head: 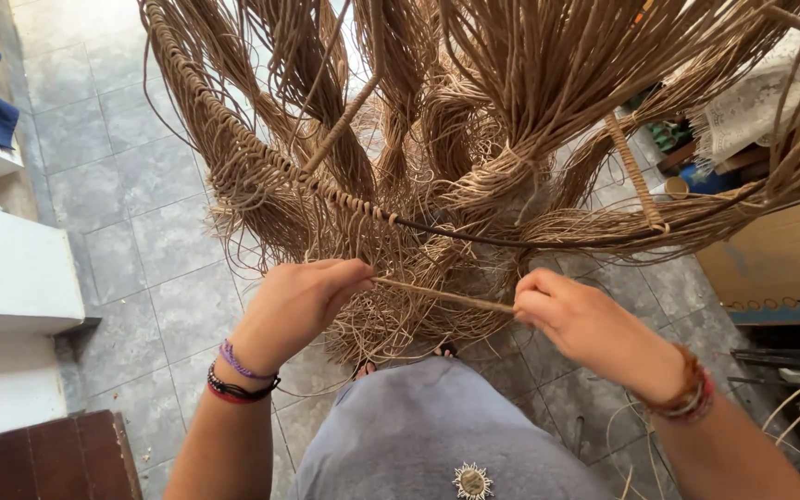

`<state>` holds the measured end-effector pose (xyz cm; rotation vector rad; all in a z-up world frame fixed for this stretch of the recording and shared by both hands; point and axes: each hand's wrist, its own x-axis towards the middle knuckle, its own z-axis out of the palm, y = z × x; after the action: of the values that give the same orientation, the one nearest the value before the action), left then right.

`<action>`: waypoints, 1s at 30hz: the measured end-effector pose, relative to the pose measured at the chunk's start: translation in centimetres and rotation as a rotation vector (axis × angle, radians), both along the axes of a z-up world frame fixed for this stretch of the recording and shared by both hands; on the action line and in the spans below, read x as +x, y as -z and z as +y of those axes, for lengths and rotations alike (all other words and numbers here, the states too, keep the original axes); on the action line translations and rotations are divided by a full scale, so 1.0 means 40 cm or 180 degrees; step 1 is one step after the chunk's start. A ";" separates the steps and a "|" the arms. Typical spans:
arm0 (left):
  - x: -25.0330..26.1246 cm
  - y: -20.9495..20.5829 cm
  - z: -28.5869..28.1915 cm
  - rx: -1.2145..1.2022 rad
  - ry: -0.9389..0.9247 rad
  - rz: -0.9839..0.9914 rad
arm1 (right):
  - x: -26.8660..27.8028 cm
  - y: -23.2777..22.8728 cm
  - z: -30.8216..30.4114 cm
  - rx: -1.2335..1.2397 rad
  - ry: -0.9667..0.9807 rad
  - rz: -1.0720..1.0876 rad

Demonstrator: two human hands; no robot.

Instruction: Weaving and knotting natural fibers onto a large circular frame

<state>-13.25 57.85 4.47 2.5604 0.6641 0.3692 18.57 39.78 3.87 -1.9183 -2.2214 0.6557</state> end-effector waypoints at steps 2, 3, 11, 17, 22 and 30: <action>-0.005 0.009 0.000 -0.0028 -0.0043 0.0026 | -0.004 0.044 -0.019 0.0227 0.0149 -0.0324; -0.007 0.014 0.001 -0.0052 -0.0077 0.0049 | -0.006 0.066 -0.028 0.0459 0.0307 -0.0651; -0.002 -0.038 -0.030 -0.0719 0.0085 -0.0213 | -0.006 0.074 0.011 0.1735 0.0086 -0.0842; 0.065 -0.040 -0.152 0.0734 0.0136 -0.2522 | -0.053 -0.007 0.070 0.2374 0.0191 0.0432; 0.212 0.147 -0.168 0.0513 0.0199 -0.1716 | -0.094 -0.021 0.157 0.1993 0.1120 0.0806; 0.317 0.237 -0.134 0.0891 -0.0679 -0.0949 | -0.083 -0.004 0.182 0.1335 0.0994 -0.0797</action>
<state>-0.58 52.51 -5.02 2.6148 0.8210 0.9555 15.25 47.04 4.03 -2.1293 -1.9132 -0.0949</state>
